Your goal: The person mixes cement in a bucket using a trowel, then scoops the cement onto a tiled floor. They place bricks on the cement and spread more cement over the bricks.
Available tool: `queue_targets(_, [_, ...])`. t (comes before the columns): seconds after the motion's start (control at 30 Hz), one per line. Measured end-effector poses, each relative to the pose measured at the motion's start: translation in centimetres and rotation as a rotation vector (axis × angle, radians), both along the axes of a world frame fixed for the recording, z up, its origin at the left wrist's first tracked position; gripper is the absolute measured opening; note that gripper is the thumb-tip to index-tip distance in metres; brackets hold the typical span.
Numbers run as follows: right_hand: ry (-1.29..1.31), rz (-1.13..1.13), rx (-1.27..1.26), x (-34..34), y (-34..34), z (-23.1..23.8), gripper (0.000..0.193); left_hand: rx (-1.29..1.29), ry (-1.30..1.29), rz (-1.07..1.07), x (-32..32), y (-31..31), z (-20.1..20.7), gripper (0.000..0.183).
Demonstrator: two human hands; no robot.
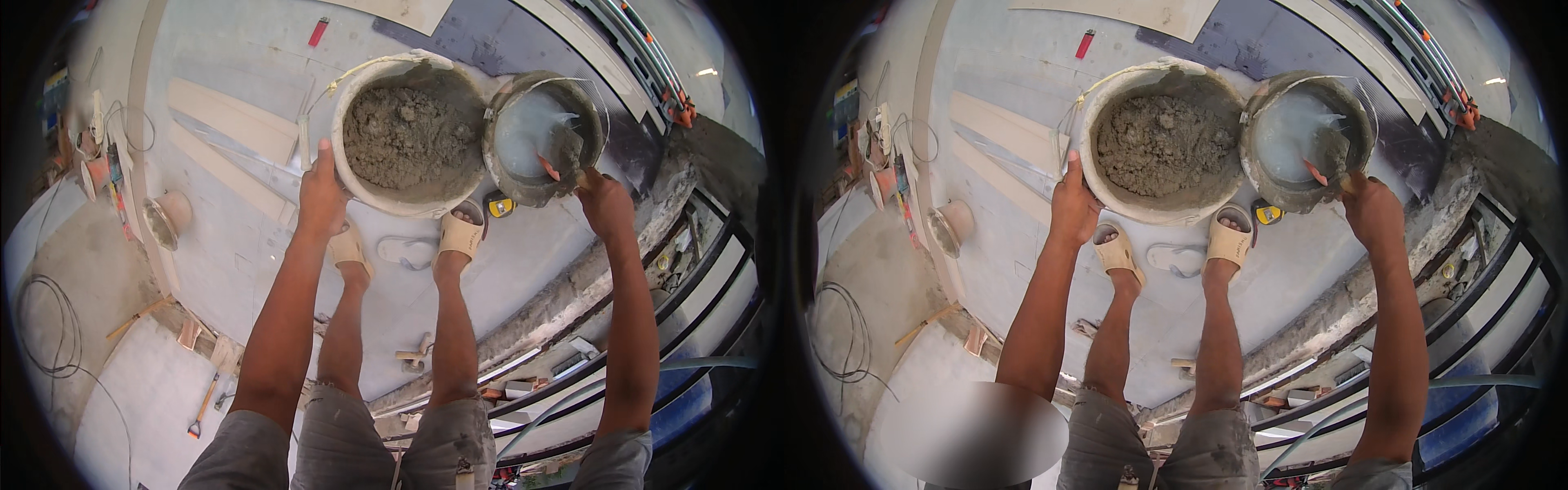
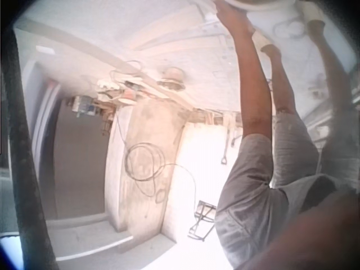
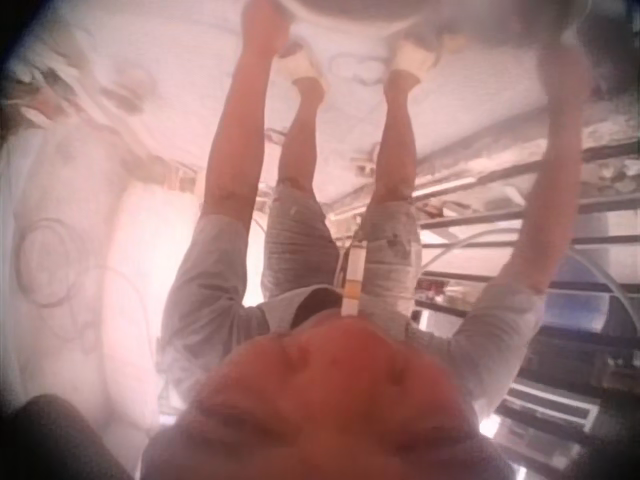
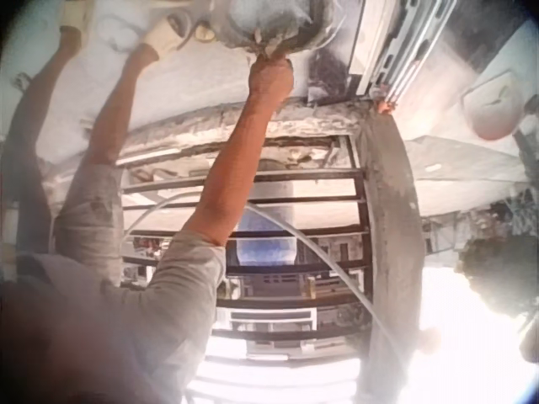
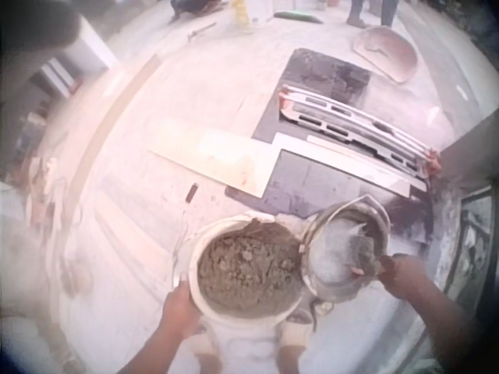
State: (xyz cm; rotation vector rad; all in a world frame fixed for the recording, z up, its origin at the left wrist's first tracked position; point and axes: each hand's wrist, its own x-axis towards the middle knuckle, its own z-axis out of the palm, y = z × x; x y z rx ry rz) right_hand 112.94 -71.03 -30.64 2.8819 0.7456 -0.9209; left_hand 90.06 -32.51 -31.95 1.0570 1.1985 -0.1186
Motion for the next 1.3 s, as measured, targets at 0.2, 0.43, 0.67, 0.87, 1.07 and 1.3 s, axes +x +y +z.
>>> queue_targets(0.2, [0.103, 0.002, 0.191, -5.5, 4.5, 10.9, 0.037, 0.011, 0.015, 0.12, 0.3, -0.1, 0.7, 0.077])
queue_targets(0.43, [0.132, 0.258, -0.229, -5.5, 14.3, 5.8, 0.03, 0.09, 0.041, 0.058, -1.9, 1.6, -1.3, 0.074])
queue_targets(0.67, [0.428, 0.091, -0.109, -7.4, 18.7, -6.5, 0.024, 0.17, 0.094, -0.069, 0.0, 1.1, -0.1, 0.079])
queue_targets(0.87, [0.424, -0.02, -0.245, -11.9, 21.4, -1.4, 0.039, 0.261, 0.168, -0.173, 0.4, 2.5, -0.9, 0.072])
queue_targets(1.07, [0.058, 0.142, -0.033, -17.6, 19.0, 0.6, 0.056, 0.358, 0.118, -0.213, 1.6, 1.1, -1.3, 0.075])
queue_targets(1.3, [0.377, -0.138, 0.084, -13.7, 18.5, 1.8, 0.052, 0.333, 0.17, -0.254, 2.5, 2.2, -0.6, 0.073])
